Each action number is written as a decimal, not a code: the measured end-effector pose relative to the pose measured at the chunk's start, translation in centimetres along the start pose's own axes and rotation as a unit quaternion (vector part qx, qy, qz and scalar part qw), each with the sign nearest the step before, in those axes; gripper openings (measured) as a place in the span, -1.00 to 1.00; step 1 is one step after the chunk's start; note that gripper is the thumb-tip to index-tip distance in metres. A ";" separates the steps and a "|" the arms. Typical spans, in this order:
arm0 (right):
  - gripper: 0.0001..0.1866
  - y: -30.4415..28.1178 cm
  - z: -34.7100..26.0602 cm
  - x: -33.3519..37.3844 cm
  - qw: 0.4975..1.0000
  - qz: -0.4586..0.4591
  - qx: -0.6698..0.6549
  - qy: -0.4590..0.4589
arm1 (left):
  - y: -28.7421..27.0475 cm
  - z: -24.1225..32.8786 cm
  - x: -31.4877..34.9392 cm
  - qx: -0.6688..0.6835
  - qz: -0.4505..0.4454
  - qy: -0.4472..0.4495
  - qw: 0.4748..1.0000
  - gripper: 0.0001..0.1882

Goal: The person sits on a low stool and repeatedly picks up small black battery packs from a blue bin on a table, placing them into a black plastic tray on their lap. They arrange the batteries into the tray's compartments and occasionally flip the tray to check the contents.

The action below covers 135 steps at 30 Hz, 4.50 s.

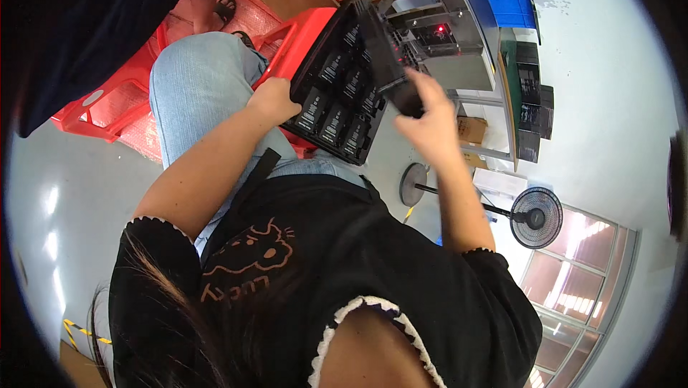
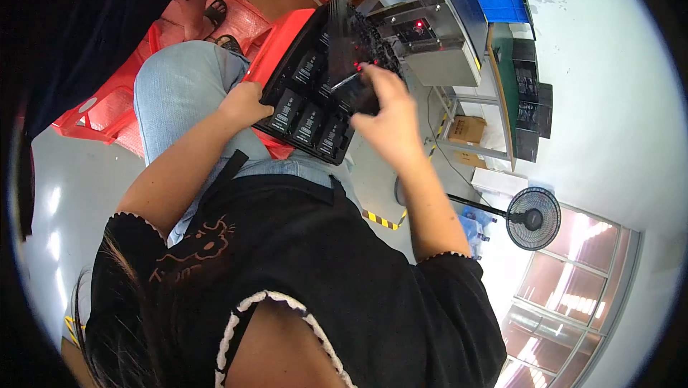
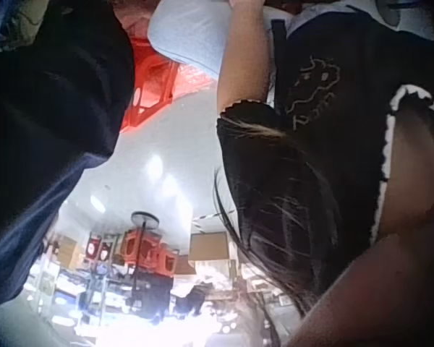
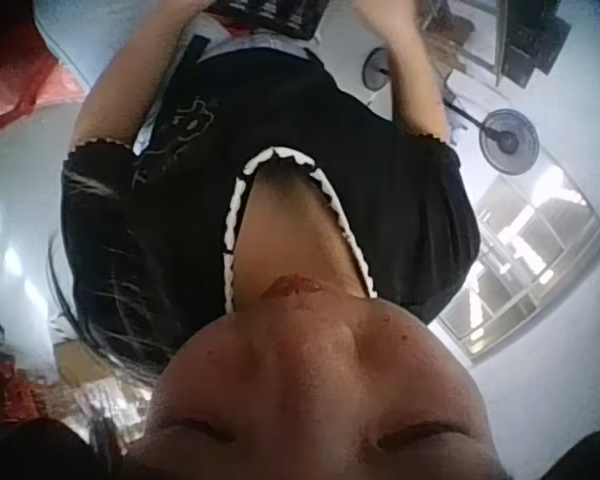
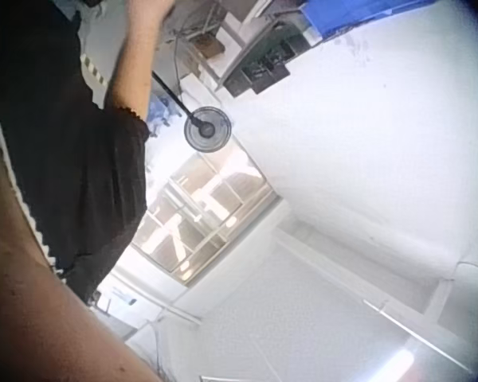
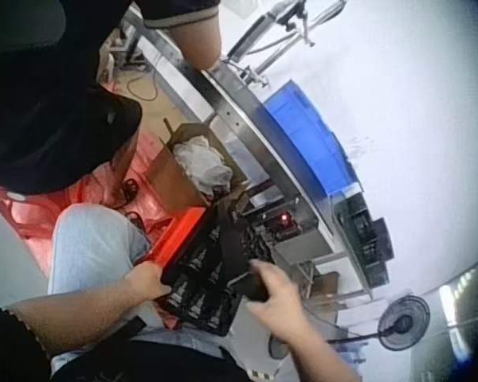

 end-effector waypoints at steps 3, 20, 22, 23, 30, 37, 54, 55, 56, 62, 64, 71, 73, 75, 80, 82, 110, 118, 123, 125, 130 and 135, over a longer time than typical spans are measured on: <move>-0.26 6.1 -0.7 1.3 0.997 0.025 0.068 -0.006 | 0.3 -1.9 -1.5 0.110 -0.020 -0.063 0.992 -0.66; 0.01 15.5 -1.1 0.7 0.965 -0.164 0.198 0.048 | -2.1 -1.7 -0.3 0.478 -0.136 -0.192 0.846 -0.57; -0.09 14.1 -1.3 0.7 0.970 -0.168 0.168 0.042 | -2.4 -2.1 -0.7 0.502 -0.075 -0.192 0.840 -0.62; -0.14 13.4 -1.2 0.5 0.977 -0.155 0.141 0.032 | -2.2 -3.0 -1.6 0.473 -0.030 -0.164 0.865 -0.64; -0.29 10.0 10.3 2.7 0.943 0.041 0.127 0.304 | -1.4 -4.4 -2.8 0.403 0.116 -0.021 0.908 -0.72; -0.31 15.2 17.9 9.2 0.677 0.066 -0.421 0.601 | -1.7 0.7 2.5 0.175 -0.126 0.071 0.974 -0.58; -0.40 11.5 15.4 9.9 0.654 -0.036 -0.579 0.486 | 2.1 12.7 6.9 -0.163 0.120 0.306 0.930 -0.13; -0.44 11.3 15.5 10.2 0.632 -0.043 -0.658 0.408 | 3.5 14.6 7.1 -0.220 0.096 0.306 0.921 -0.08; -0.47 11.0 14.8 10.0 0.602 -0.049 -0.689 0.400 | 4.5 16.1 7.4 -0.281 0.075 0.301 0.908 -0.02; -0.66 10.2 13.3 8.6 0.539 -0.013 -0.808 0.238 | 5.7 17.3 5.2 -0.350 0.044 0.321 0.879 -0.19; -0.65 10.2 14.8 9.9 0.513 -0.065 -0.850 0.095 | 5.0 17.5 5.8 -0.336 0.038 0.326 0.883 -0.24; -0.61 15.3 15.7 13.5 0.937 0.232 -0.243 0.099 | 4.7 17.7 5.4 -0.309 0.024 0.311 0.898 -0.24; -0.59 15.2 15.2 12.4 0.958 0.192 -0.192 0.089 | 4.6 18.1 5.4 -0.308 0.027 0.310 0.899 -0.24; -0.51 15.1 14.6 10.9 0.980 0.130 -0.131 0.070 | 4.4 18.0 5.5 -0.306 0.027 0.310 0.900 -0.24; -0.46 16.1 15.6 8.1 0.973 0.115 -0.196 0.048 | 4.4 18.2 5.5 -0.294 0.028 0.314 0.902 -0.25; -0.44 16.5 16.9 7.5 0.939 0.107 -0.322 0.050 | 4.3 18.1 5.4 -0.298 0.027 0.314 0.901 -0.24; -0.16 -15.4 30.9 -18.0 0.941 0.324 0.055 0.078 | 6.4 12.1 1.6 -0.320 -0.182 0.388 0.845 -0.30; -0.26 -19.0 30.7 -22.4 0.971 -0.139 -0.074 0.177 | 7.9 9.5 0.7 -0.293 -0.180 0.443 0.828 -0.31; -0.18 -17.6 25.8 -16.6 0.973 0.211 0.094 0.010 | 8.8 9.9 0.3 -0.283 -0.150 0.447 0.835 -0.30; -0.13 -14.7 18.9 -13.1 0.987 0.155 -0.035 -0.029 | 8.5 10.8 0.2 -0.273 -0.170 0.416 0.851 -0.26; -0.08 1.9 15.9 -10.4 0.992 0.031 -0.070 -0.099 | 8.7 11.8 0.0 -0.270 -0.172 0.427 0.846 -0.19; -0.07 9.5 20.2 -9.8 0.999 -0.042 0.024 -0.016 | 8.4 11.7 0.1 -0.263 -0.174 0.414 0.854 -0.26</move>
Point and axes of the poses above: each hand's wrist, its own x-axis away from the middle knuckle, its own y-axis out of the palm, z = x × y, the point moved 3 cm from there along -x, towards the middle knuckle, and after that the axes turned 4 degrees about -z, right-handed, at the moved point
